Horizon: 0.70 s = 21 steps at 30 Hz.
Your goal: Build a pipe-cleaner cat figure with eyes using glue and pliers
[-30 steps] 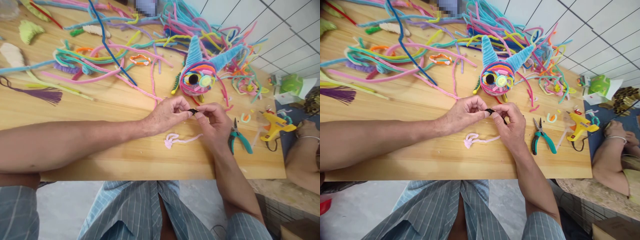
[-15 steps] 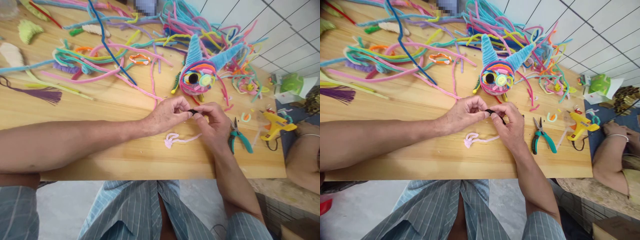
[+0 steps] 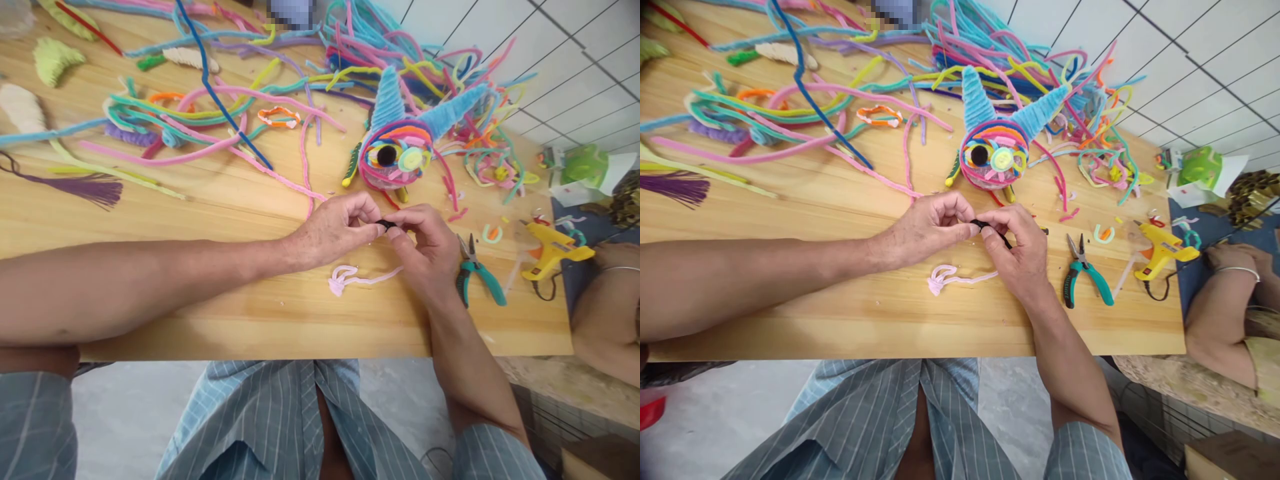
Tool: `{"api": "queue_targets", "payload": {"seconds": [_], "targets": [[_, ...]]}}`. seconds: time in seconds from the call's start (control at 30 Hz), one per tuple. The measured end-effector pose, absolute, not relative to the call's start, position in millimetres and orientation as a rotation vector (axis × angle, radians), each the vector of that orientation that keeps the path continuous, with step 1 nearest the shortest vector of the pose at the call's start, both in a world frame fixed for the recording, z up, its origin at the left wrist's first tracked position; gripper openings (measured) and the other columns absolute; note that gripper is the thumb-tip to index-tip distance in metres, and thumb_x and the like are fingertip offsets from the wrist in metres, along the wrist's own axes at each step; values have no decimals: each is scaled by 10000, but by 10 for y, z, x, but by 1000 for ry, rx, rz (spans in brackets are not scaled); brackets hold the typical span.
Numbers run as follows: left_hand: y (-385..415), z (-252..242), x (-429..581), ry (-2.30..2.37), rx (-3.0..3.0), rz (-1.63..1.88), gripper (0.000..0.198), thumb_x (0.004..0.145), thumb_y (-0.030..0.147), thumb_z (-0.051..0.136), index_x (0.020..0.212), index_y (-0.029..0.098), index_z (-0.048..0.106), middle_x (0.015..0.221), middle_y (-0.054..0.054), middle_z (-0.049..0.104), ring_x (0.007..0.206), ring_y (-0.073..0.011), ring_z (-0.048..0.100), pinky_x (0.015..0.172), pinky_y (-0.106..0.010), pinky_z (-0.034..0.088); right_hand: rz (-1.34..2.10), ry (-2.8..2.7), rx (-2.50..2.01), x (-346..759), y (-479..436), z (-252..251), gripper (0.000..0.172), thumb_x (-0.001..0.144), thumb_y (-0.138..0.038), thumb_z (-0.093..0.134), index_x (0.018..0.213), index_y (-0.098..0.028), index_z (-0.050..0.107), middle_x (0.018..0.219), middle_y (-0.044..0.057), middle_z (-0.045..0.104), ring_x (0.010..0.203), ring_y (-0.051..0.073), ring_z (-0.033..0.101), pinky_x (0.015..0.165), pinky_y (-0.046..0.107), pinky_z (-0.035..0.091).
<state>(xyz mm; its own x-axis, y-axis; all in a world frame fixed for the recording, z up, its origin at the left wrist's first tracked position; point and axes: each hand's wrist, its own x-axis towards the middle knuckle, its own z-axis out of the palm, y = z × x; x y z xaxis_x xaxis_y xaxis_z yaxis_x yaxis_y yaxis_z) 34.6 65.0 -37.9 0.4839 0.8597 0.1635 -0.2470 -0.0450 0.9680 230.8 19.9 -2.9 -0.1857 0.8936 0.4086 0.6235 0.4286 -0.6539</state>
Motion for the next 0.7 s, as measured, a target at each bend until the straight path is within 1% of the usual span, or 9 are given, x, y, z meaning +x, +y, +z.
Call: {"api": "queue_targets", "payload": {"seconds": [0.1, 0.2, 0.3, 0.37, 0.47, 0.7], "targets": [[654, -375, 343, 597, 1316, 985, 161, 868, 258, 756, 853, 177, 618, 759, 32, 608, 683, -87, 520, 628, -216, 417, 461, -1889, -1289, 2312, 196, -45, 202, 969, -190, 697, 1099, -313, 789, 976, 7, 739, 899, 201, 684, 814, 383, 571], [656, -352, 332, 628, 1293, 965, 185, 870, 288, 767, 858, 176, 620, 778, 24, 614, 692, -92, 521, 629, -219, 417, 532, -1826, -1286, 2326, 194, -85, 285, 956, -182, 719, 1194, -329, 772, 983, -3, 714, 915, 194, 678, 851, 385, 570], [658, -325, 321, 678, 1287, 947, 213, 871, 327, 777, 872, 173, 629, 771, 26, 598, 655, -88, 475, 587, -225, 367, 590, -1772, -1276, 2337, 196, -122, 347, 948, -173, 731, 1251, -339, 751, 1008, -12, 719, 938, 186, 687, 889, 384, 572], [662, -318, 317, 689, 1297, 940, 215, 868, 335, 776, 870, 173, 634, 771, 26, 599, 649, -88, 463, 581, -229, 355, 605, -1758, -1277, 2340, 200, -134, 343, 946, -176, 733, 1249, -336, 748, 1035, -11, 738, 953, 186, 702, 896, 382, 578], [670, -334, 316, 680, 1320, 949, 222, 864, 350, 777, 868, 174, 641, 803, 16, 626, 690, -99, 499, 612, -233, 386, 587, -1766, -1277, 2343, 208, -130, 320, 945, -173, 731, 1220, -335, 755, 1058, -10, 757, 974, 191, 719, 904, 382, 584], [673, -376, 319, 644, 1330, 952, 274, 863, 406, 771, 900, 164, 646, 826, 6, 632, 714, -109, 533, 638, -250, 412, 537, -1815, -1263, 2353, 215, -104, 216, 956, -180, 720, 1105, -325, 777, 1035, 0, 749, 980, 202, 707, 909, 391, 579]]}}
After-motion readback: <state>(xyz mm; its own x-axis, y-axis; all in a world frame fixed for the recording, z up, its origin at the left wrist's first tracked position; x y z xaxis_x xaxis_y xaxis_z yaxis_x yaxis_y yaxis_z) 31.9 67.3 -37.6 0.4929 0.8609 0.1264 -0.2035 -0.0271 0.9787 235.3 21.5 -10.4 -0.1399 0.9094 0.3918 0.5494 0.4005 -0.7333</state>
